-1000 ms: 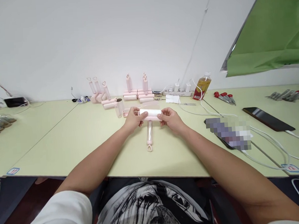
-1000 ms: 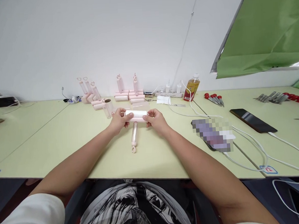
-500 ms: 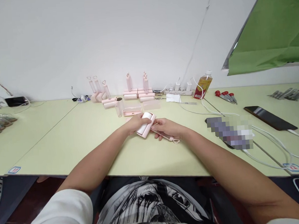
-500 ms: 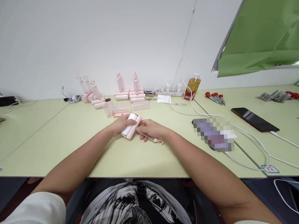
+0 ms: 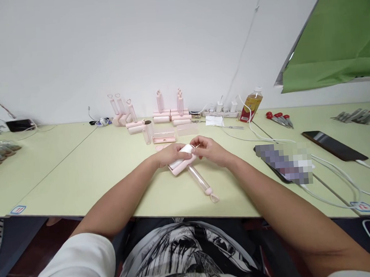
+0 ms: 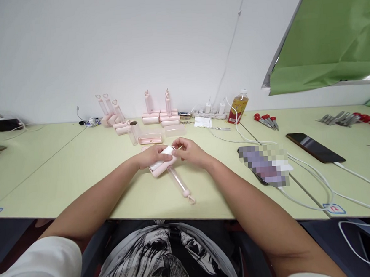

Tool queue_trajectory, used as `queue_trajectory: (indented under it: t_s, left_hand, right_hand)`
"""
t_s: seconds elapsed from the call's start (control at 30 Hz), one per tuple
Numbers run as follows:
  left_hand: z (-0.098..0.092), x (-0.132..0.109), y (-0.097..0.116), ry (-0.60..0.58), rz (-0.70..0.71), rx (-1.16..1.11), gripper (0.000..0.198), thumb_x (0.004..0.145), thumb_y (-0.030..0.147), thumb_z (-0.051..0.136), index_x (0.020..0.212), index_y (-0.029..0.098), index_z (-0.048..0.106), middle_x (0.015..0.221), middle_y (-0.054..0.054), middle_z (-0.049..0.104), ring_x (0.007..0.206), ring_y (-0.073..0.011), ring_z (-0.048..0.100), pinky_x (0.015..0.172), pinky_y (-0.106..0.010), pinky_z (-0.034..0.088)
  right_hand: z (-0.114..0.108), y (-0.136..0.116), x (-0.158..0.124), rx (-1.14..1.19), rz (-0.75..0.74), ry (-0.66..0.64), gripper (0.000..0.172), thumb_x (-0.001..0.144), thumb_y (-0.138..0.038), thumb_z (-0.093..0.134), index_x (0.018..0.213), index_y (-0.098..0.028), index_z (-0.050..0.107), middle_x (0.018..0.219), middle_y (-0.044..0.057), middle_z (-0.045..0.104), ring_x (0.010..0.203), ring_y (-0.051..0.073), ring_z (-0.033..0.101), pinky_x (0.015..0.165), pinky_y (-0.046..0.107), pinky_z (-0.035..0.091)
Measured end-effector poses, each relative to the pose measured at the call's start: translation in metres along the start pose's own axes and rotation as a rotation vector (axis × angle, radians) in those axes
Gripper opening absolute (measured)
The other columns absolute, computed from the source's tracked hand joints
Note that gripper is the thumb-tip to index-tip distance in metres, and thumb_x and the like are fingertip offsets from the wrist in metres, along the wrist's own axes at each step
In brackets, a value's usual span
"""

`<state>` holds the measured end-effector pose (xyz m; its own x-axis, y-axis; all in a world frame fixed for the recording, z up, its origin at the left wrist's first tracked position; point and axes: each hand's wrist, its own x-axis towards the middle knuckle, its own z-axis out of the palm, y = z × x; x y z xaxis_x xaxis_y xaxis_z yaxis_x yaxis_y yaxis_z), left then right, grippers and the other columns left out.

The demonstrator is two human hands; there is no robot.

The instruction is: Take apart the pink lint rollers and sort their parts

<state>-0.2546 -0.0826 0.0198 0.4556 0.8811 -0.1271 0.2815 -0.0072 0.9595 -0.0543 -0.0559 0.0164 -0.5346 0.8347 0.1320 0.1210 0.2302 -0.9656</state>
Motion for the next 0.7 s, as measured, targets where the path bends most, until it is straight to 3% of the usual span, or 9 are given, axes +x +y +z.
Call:
queue_trajectory:
  t_s: [0.33,0.5,0.63,0.7]
  left_hand:
    - [-0.001,0.005,-0.005,-0.079,0.003,0.171,0.042,0.069,0.050,0.075,0.093,0.018,0.064,0.079,0.002,0.063,0.063,-0.0116,0.053,0.054,-0.022,0.037]
    - [-0.001,0.007,-0.005,-0.071,0.032,0.165,0.041,0.072,0.051,0.073,0.093,0.017,0.062,0.079,0.001,0.061,0.064,-0.0110,0.053,0.053,-0.021,0.036]
    - [0.000,0.009,-0.007,-0.031,0.049,0.015,0.040,0.072,0.050,0.074,0.090,0.017,0.060,0.075,0.001,0.061,0.059,-0.0108,0.054,0.051,-0.022,0.039]
    - [-0.002,0.012,-0.010,0.063,0.046,-0.118,0.041,0.071,0.050,0.074,0.089,0.018,0.056,0.069,0.001,0.060,0.052,-0.0107,0.053,0.047,-0.022,0.039]
  right_hand:
    - [-0.001,0.011,0.008,0.325,0.255,-0.220,0.035,0.057,-0.019,0.075,0.077,-0.021,0.046,0.060,-0.008,0.051,0.048,0.008,0.048,0.039,0.018,0.039]
    - [-0.003,0.012,0.010,0.422,0.278,-0.215,0.039,0.056,-0.015,0.076,0.078,-0.021,0.044,0.063,-0.006,0.057,0.049,0.010,0.055,0.037,0.018,0.045]
    - [-0.001,0.009,0.008,0.438,0.297,-0.210,0.041,0.057,-0.014,0.075,0.074,-0.022,0.038,0.061,-0.007,0.055,0.051,0.012,0.058,0.041,0.026,0.054]
    - [0.003,0.009,0.008,0.394,0.281,-0.166,0.041,0.058,-0.012,0.071,0.071,-0.023,0.034,0.056,-0.009,0.047,0.046,0.011,0.053,0.040,0.029,0.055]
